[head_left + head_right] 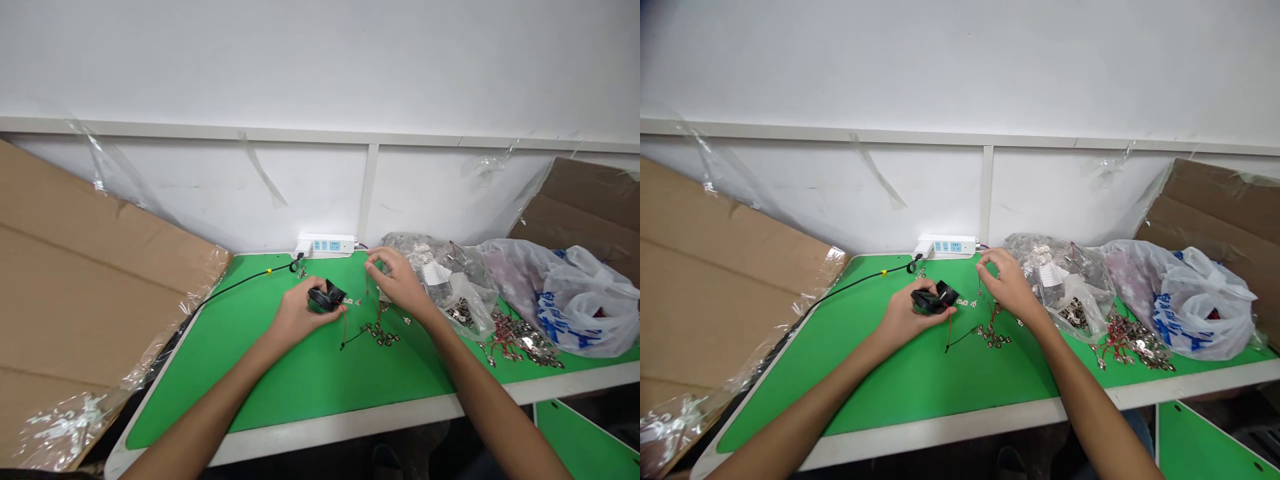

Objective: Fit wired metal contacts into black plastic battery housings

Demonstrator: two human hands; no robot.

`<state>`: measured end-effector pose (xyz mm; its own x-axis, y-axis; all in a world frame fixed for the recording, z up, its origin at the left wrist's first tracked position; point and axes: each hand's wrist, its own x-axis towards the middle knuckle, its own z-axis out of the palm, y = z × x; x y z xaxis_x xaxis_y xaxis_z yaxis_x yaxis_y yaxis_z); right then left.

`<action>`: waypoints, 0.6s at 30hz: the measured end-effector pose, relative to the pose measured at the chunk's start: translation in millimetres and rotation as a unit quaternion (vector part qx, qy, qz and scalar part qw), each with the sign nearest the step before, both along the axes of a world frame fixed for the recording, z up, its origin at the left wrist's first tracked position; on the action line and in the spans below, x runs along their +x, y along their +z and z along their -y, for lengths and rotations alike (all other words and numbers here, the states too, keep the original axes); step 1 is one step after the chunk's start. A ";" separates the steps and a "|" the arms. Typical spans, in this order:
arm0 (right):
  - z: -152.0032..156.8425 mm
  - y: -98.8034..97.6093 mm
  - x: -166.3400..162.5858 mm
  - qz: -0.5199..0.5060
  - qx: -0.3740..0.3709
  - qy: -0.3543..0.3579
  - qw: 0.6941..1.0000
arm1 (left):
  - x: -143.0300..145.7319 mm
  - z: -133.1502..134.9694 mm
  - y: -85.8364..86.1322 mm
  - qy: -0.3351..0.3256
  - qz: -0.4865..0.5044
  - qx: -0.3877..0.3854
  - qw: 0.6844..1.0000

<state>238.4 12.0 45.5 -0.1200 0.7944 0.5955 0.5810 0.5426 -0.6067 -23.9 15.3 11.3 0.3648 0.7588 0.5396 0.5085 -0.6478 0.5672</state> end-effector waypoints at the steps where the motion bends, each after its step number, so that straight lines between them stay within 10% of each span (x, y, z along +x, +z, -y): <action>1: 0.1 -0.2 -0.2 0.000 0.000 -0.001 1.000 | -2.0 -1.6 2.0 0.012 0.006 0.007 1.000; 18: -2.4 -4.2 -5.2 -0.105 -0.057 0.012 0.993 | -5.5 -3.1 11.0 0.136 0.030 -0.042 0.989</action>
<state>233.1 14.4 41.3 -0.0224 0.8561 0.5163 0.4237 0.4759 -0.7707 -29.4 18.4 22.3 0.1101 0.8677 0.4847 0.6215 -0.4407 0.6477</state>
